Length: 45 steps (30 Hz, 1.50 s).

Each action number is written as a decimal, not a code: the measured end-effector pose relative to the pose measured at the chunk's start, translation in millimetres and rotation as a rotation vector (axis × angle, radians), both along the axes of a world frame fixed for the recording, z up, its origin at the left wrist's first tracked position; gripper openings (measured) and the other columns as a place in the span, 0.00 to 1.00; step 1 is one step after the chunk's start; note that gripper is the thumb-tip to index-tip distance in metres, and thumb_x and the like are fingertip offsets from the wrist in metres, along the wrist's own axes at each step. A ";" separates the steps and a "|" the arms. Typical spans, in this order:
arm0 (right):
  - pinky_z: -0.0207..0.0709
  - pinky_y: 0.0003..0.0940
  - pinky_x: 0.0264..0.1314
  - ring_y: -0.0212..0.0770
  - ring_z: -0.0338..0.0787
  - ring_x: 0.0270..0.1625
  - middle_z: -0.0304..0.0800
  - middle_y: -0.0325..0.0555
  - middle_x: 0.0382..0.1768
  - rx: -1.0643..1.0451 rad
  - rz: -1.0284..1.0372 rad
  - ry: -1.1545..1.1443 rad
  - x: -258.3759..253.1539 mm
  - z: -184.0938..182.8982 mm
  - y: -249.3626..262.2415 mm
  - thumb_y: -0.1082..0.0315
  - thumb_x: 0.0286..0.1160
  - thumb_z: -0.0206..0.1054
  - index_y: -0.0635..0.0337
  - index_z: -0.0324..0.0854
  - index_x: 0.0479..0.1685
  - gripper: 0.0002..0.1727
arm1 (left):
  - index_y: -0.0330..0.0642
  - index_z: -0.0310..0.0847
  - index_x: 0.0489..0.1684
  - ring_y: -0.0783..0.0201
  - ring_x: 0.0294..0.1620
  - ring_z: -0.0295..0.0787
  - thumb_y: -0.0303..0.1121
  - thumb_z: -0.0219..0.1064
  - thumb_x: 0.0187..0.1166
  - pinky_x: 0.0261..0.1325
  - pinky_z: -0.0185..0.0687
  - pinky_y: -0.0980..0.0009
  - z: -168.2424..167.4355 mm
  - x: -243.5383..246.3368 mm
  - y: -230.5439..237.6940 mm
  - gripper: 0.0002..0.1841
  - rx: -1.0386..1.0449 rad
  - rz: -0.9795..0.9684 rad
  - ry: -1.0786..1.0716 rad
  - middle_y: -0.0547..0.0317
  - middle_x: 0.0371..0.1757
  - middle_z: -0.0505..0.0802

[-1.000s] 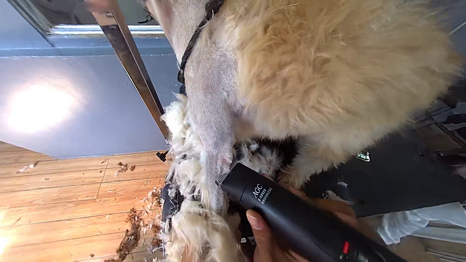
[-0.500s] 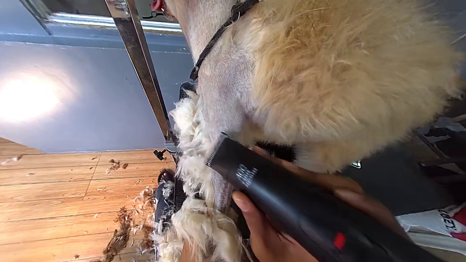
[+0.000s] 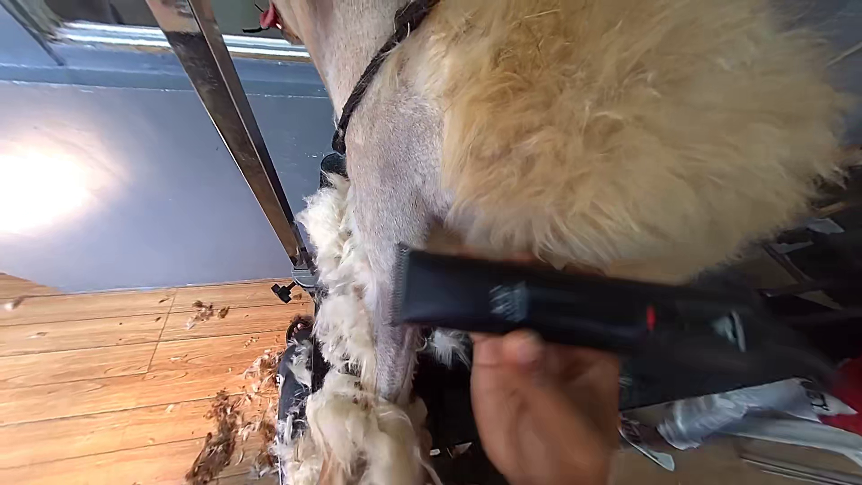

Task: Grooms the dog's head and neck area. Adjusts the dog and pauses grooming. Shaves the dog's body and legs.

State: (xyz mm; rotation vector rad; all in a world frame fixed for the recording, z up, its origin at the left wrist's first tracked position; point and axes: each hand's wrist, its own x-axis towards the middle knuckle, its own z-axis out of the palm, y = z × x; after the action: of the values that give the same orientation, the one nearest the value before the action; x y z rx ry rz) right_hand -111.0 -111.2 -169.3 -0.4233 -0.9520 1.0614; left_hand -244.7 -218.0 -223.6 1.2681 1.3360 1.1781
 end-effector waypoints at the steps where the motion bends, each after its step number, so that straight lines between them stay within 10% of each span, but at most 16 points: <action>1: 0.85 0.47 0.71 0.43 0.91 0.65 0.92 0.42 0.59 -0.048 0.051 0.055 11.1 0.8 5.2 0.62 0.70 0.78 0.44 0.80 0.66 0.24 | 0.22 0.80 0.57 0.77 0.52 0.88 0.32 0.74 0.78 0.63 0.84 0.74 -0.2 -0.6 1.5 0.20 -0.048 -0.020 -0.093 0.55 0.48 0.93; 9: 0.90 0.32 0.64 0.32 0.94 0.56 0.96 0.31 0.51 0.230 -0.156 -0.313 42.6 5.2 45.0 0.68 0.62 0.84 0.45 0.82 0.60 0.25 | 0.36 0.85 0.48 0.82 0.43 0.88 0.33 0.72 0.80 0.52 0.86 0.77 -3.9 -9.2 3.6 0.09 -0.040 -0.116 -0.309 0.71 0.38 0.93; 13: 0.86 0.44 0.73 0.50 0.89 0.70 0.88 0.47 0.65 0.321 -0.168 -0.414 39.4 -3.6 52.7 0.76 0.59 0.85 0.56 0.66 0.71 0.39 | 0.45 0.86 0.48 0.82 0.41 0.87 0.34 0.71 0.81 0.50 0.85 0.77 -8.3 -11.9 0.2 0.06 -0.122 -0.156 -0.404 0.75 0.38 0.92; 21: 0.91 0.28 0.61 0.29 0.94 0.56 0.94 0.28 0.53 0.260 0.004 -0.462 52.5 -11.0 49.3 0.69 0.64 0.83 0.45 0.83 0.60 0.24 | 0.49 0.85 0.46 0.84 0.37 0.84 0.35 0.71 0.81 0.45 0.83 0.80 -3.7 -11.2 -0.2 0.04 -0.161 -0.146 -0.442 0.79 0.35 0.90; 25: 0.91 0.32 0.62 0.34 0.93 0.59 0.93 0.33 0.57 0.242 0.104 -0.475 65.0 -11.1 51.3 0.67 0.64 0.83 0.47 0.81 0.62 0.26 | 0.51 0.86 0.46 0.83 0.36 0.85 0.35 0.71 0.80 0.43 0.83 0.79 -6.7 -13.0 0.3 0.04 -0.190 -0.143 -0.466 0.79 0.35 0.91; 29: 0.88 0.42 0.71 0.47 0.91 0.66 0.92 0.44 0.62 0.287 0.095 -0.545 74.9 6.2 51.7 0.66 0.65 0.82 0.55 0.79 0.67 0.28 | 0.45 0.85 0.44 0.83 0.32 0.82 0.34 0.72 0.80 0.40 0.82 0.79 -3.7 -10.9 2.0 0.05 -0.196 -0.088 -0.362 0.77 0.32 0.89; 33: 0.84 0.43 0.77 0.47 0.89 0.70 0.90 0.43 0.65 0.422 -0.044 -0.617 61.7 36.4 60.9 0.71 0.62 0.83 0.58 0.64 0.72 0.38 | 0.33 0.84 0.43 0.86 0.38 0.87 0.27 0.72 0.76 0.49 0.83 0.86 18.6 -0.1 8.3 0.07 -0.159 0.028 -0.203 0.71 0.35 0.92; 45: 0.88 0.28 0.68 0.37 0.90 0.66 0.90 0.43 0.60 0.409 0.287 -0.979 60.0 68.0 89.0 0.69 0.61 0.83 0.65 0.63 0.74 0.41 | 0.23 0.79 0.54 0.85 0.49 0.88 0.32 0.76 0.72 0.57 0.84 0.84 26.2 -1.0 8.8 0.21 -0.177 0.096 -0.027 0.64 0.44 0.92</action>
State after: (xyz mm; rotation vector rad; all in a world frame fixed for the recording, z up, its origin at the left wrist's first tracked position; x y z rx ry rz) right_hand -51.0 -22.2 -101.3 -0.4737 -2.1071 0.8574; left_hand -245.7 -209.3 -197.4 1.0687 1.4602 1.1119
